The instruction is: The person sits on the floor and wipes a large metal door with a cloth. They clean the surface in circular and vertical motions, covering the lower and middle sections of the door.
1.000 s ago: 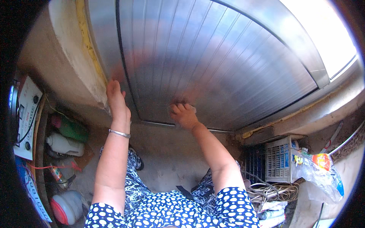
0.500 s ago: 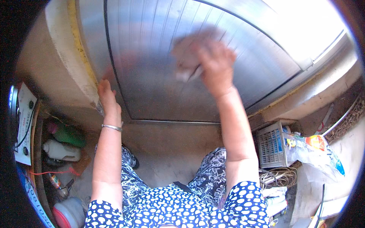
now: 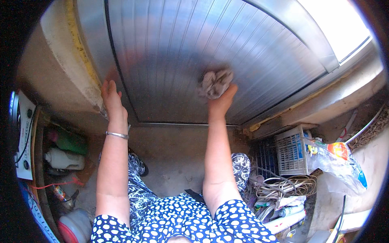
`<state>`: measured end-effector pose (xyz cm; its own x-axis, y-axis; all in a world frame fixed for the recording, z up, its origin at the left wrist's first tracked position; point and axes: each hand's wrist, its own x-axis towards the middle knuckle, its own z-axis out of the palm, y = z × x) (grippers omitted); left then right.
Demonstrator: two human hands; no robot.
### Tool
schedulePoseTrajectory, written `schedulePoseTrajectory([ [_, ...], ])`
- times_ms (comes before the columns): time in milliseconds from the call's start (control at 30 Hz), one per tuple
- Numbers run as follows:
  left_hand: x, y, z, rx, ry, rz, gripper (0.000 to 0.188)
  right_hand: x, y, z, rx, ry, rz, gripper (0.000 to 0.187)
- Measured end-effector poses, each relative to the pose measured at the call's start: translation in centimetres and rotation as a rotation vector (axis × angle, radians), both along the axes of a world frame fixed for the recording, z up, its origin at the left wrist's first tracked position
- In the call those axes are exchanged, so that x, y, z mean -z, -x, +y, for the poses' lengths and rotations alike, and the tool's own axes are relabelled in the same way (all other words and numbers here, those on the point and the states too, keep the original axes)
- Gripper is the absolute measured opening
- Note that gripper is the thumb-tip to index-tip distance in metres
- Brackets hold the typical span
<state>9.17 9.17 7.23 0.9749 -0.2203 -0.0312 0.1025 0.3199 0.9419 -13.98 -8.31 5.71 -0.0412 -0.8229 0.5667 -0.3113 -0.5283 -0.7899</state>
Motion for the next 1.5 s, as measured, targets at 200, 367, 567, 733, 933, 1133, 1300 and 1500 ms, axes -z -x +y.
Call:
schedulePoseTrajectory([
  [200,0.5,0.3,-0.9,0.032,0.046,-0.04,0.054,18.1,0.2,-2.6,-0.212,-0.078,-0.109,0.047],
  [367,0.7,-0.3,-0.5,0.027,-0.034,-0.061,0.055,25.4,-1.2,-1.2,-0.344,-0.494,-0.123,0.041],
  [567,0.1,0.1,-0.5,0.035,-0.038,-0.042,0.056,23.8,-0.1,-0.6,-0.315,-0.79,-0.239,0.047],
  [733,0.0,-0.2,-0.3,-0.028,-0.025,-0.061,0.052,11.9,0.9,0.5,-0.232,-0.532,-0.398,0.052],
  [933,1.0,-0.9,-0.5,0.136,0.09,-0.107,0.058,-8.1,3.4,-3.0,-0.295,0.25,-0.194,0.046],
  [1133,-0.3,-0.3,0.4,0.132,0.006,-0.011,0.054,-20.4,1.6,-4.8,-0.134,0.566,-0.176,0.033],
  [1300,-0.6,0.4,0.0,0.091,0.037,0.039,0.056,-14.3,2.1,-6.4,-0.041,0.687,0.034,0.032],
  [1500,0.1,-0.1,0.1,0.087,-0.036,-0.019,0.064,1.5,1.2,-3.2,-0.124,0.05,-0.191,0.039],
])
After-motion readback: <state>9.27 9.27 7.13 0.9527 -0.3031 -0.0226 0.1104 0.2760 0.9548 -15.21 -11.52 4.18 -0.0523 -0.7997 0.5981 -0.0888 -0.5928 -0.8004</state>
